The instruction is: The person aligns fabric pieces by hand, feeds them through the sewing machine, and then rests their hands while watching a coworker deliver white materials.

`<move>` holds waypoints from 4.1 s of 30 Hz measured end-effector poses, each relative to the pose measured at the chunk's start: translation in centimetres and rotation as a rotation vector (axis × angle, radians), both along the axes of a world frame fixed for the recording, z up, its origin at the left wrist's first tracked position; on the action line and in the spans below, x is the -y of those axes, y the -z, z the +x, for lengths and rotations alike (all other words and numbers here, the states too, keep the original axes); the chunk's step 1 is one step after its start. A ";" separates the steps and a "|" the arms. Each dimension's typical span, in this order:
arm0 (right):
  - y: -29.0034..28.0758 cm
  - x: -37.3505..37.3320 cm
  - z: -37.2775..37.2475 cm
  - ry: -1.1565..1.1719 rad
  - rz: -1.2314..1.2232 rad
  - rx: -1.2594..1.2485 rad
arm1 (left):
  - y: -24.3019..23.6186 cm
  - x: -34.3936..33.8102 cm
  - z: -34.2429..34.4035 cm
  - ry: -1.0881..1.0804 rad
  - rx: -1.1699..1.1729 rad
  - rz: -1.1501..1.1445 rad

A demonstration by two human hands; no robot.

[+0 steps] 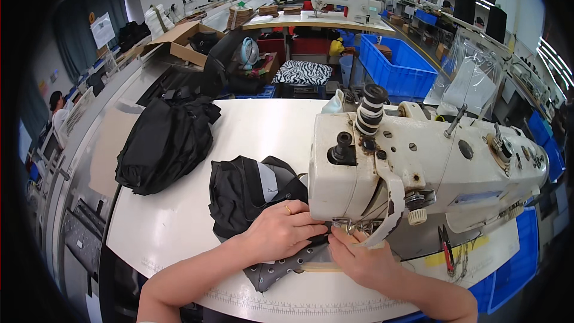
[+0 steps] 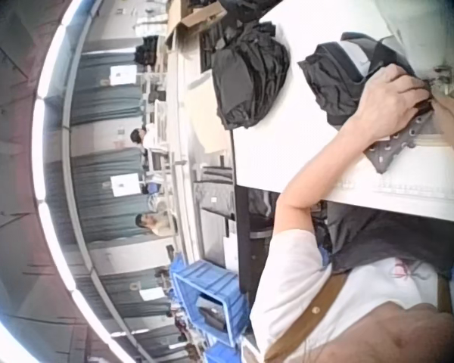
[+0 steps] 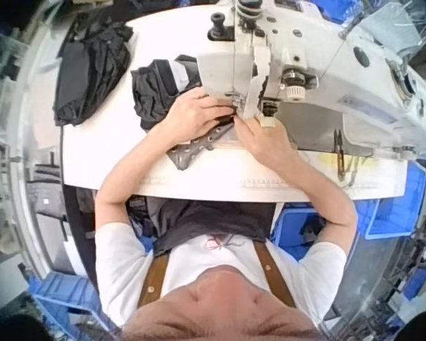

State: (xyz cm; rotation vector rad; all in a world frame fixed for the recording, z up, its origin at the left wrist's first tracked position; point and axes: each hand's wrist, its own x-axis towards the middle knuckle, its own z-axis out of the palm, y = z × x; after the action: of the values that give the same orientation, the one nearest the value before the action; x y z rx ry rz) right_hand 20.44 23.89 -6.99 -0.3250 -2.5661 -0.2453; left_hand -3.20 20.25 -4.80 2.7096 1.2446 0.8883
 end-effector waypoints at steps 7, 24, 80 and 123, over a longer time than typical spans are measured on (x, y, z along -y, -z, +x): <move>-0.2 0.6 0.4 0.015 -0.026 -0.001 | -0.3 0.0 0.0 0.046 0.036 0.011; -0.8 0.4 -0.1 0.097 -0.049 -0.023 | -0.3 -0.4 0.1 0.020 0.017 0.000; -0.3 -0.4 0.3 0.162 -0.078 0.038 | 0.0 -1.7 -0.7 -0.037 0.013 0.014; -5.4 8.9 -9.5 -0.227 -0.588 -0.510 | -5.3 21.8 -8.6 -0.613 0.729 -0.332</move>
State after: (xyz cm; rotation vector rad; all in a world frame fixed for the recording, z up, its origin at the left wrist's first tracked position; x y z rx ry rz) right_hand 10.97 14.95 -1.55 -0.2587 -2.0865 0.6117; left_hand -11.79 -1.57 0.50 1.5112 1.7985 1.3779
